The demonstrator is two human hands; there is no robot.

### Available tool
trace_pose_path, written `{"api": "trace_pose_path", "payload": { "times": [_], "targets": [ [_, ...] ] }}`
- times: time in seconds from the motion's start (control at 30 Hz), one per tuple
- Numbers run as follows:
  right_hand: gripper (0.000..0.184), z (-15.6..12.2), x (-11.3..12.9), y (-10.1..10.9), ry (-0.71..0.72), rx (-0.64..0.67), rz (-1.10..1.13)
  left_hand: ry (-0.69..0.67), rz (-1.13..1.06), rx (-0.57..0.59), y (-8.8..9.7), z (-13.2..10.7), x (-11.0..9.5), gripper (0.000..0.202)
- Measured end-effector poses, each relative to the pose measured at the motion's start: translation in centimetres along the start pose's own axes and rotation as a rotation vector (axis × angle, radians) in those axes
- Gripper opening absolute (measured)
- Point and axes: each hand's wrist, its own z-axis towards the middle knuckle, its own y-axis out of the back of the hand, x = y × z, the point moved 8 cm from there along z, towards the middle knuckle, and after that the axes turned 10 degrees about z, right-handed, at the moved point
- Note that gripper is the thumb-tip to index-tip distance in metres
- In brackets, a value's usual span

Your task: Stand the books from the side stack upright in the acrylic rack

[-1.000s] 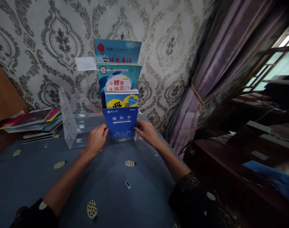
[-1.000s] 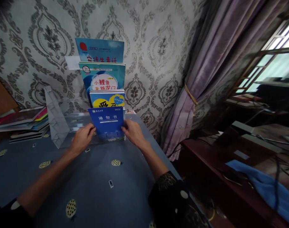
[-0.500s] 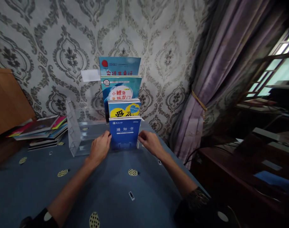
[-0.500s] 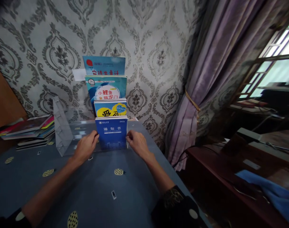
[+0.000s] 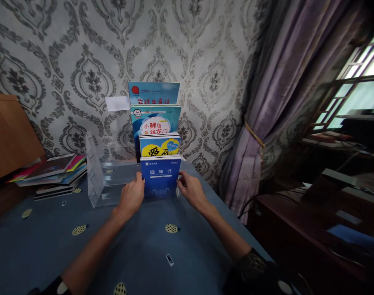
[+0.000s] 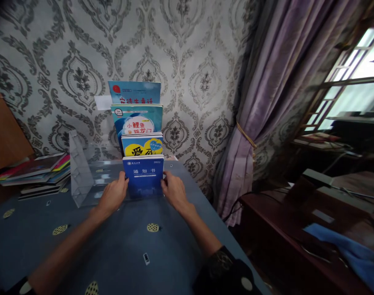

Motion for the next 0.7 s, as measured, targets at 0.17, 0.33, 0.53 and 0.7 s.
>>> {"api": "trace_pose_path", "payload": {
  "times": [0.17, 0.33, 0.53, 0.7],
  "targets": [
    [0.030, 0.0, -0.2, 0.1, -0.002, -0.016, 0.012, 0.005, -0.064, -0.044, 0.3, 0.0, 0.3, 0.031],
    [0.039, -0.3, 0.6, 1.6, 0.002, -0.096, 0.024, -0.056, -0.211, -0.350, 3.6, -0.7, 0.4, 0.072],
    [0.062, -1.1, 5.7, 4.2, 0.373, -0.327, 0.010, -0.120, -0.104, -0.332, 4.1, -0.8, -0.5, 0.061],
    [0.057, -0.1, 6.3, 3.1, 0.390, -0.287, -0.051, -0.102, -0.066, -0.312, 4.0, -0.3, -0.6, 0.056]
  ]
}}
